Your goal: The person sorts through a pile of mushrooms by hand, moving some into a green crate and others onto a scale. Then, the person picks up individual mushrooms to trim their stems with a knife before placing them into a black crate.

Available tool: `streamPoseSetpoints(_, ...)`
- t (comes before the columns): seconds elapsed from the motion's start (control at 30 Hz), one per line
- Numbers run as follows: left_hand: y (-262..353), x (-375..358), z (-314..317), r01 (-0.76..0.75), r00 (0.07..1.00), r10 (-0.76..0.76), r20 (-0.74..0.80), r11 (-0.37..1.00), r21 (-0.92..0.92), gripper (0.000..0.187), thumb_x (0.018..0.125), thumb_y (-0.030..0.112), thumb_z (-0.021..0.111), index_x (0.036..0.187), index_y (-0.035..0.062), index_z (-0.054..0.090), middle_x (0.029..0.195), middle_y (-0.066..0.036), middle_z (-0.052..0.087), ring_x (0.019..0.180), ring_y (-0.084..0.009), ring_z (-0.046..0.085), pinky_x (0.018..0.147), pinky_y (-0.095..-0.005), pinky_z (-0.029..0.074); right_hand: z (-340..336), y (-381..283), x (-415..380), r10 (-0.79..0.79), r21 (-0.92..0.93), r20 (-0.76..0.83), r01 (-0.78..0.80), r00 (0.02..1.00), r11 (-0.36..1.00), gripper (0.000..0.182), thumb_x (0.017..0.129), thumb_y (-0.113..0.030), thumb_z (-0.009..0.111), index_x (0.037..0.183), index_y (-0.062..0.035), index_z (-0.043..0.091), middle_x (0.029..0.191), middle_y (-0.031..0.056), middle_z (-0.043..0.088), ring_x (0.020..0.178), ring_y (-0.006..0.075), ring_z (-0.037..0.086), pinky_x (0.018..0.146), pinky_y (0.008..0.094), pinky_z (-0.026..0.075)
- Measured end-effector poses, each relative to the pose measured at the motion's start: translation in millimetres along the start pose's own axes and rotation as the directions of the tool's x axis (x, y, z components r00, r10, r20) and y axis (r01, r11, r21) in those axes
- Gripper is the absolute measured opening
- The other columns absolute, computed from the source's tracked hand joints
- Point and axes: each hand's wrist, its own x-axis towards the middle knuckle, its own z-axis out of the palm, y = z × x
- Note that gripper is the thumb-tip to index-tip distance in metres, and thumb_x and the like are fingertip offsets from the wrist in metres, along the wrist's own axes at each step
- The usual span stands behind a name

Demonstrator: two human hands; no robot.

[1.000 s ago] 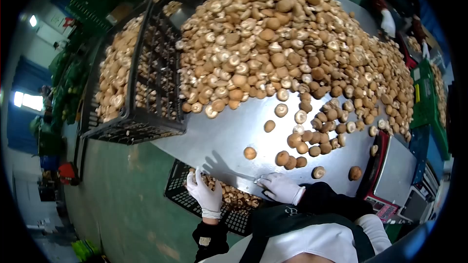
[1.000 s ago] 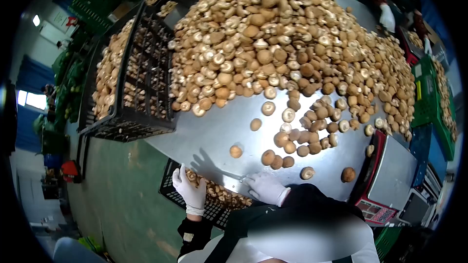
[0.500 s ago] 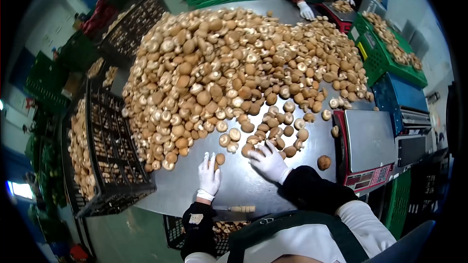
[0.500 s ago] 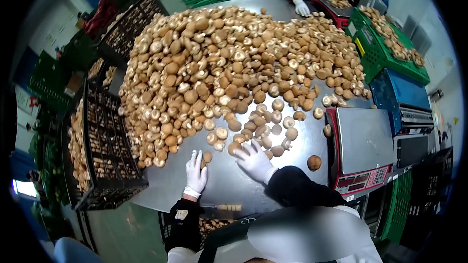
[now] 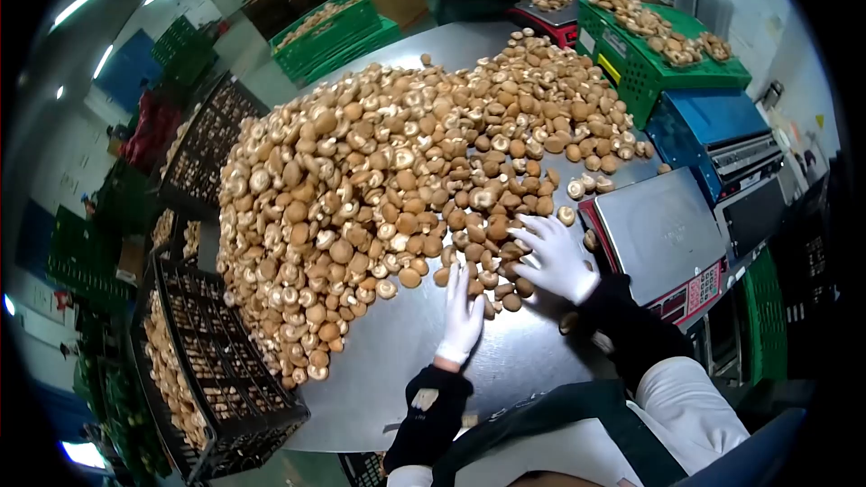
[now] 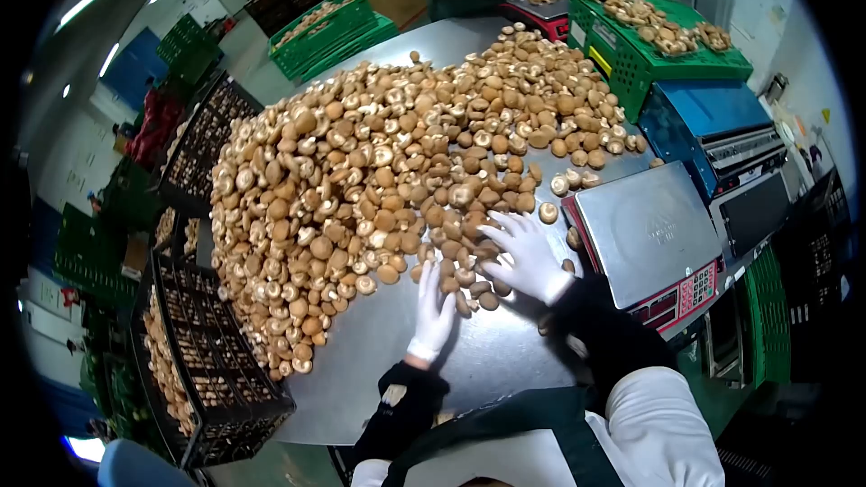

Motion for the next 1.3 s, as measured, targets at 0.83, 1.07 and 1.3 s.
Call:
streamPoseSetpoints(0.83, -49.8, 73.3, 38.4, -0.141, 0.99, 0.132, 0.051, 0.927, 0.348, 0.096, 0.064, 0.031, 0.081, 0.141, 0.0, 0.031, 0.136, -0.03, 0.027, 0.124, -0.0459, 0.037, 0.105, -0.0457, 0.032, 72.4, 25.2, -50.4, 0.399, 0.26, -0.234, -0.338, 0.887, 0.905, 0.105, 0.062, -0.036, 0.082, 0.14, 0.0047, 0.023, 0.142, 0.0322, 0.022, 0.13, 0.0473, 0.028, 0.108, 0.0509, 0.028)
streamPoseSetpoints(1.07, -9.0, 73.5, 27.7, -0.1, 0.988, 0.026, 0.151, 0.856, 0.507, 0.102, 0.061, 0.032, 0.082, 0.142, -0.0003, 0.027, 0.135, -0.033, 0.028, 0.124, -0.0488, 0.032, 0.105, -0.049, 0.029, 82.2, 32.0, -43.6, 0.425, 0.255, -0.23, -0.367, 0.876, 0.894, 0.096, 0.064, -0.031, 0.079, 0.137, 0.0049, 0.027, 0.142, 0.0296, 0.026, 0.132, 0.0451, 0.026, 0.109, 0.0491, 0.024)
streamPoseSetpoints(1.3, 37.6, 100.8, 6.1, -0.084, 0.966, -0.093, 0.242, 0.771, 0.631, 0.075, 0.069, 0.022, 0.074, 0.135, 0.0063, 0.043, 0.124, -0.024, 0.049, 0.114, -0.04, 0.047, 0.097, -0.0425, 0.039, 65.1, 22.3, -88.2, 0.411, 0.278, -0.198, -0.351, 0.89, 0.894, 0.085, 0.068, -0.032, 0.076, 0.133, 0.005, 0.035, 0.14, 0.0309, 0.03, 0.129, 0.0493, 0.029, 0.108, 0.0526, 0.025)
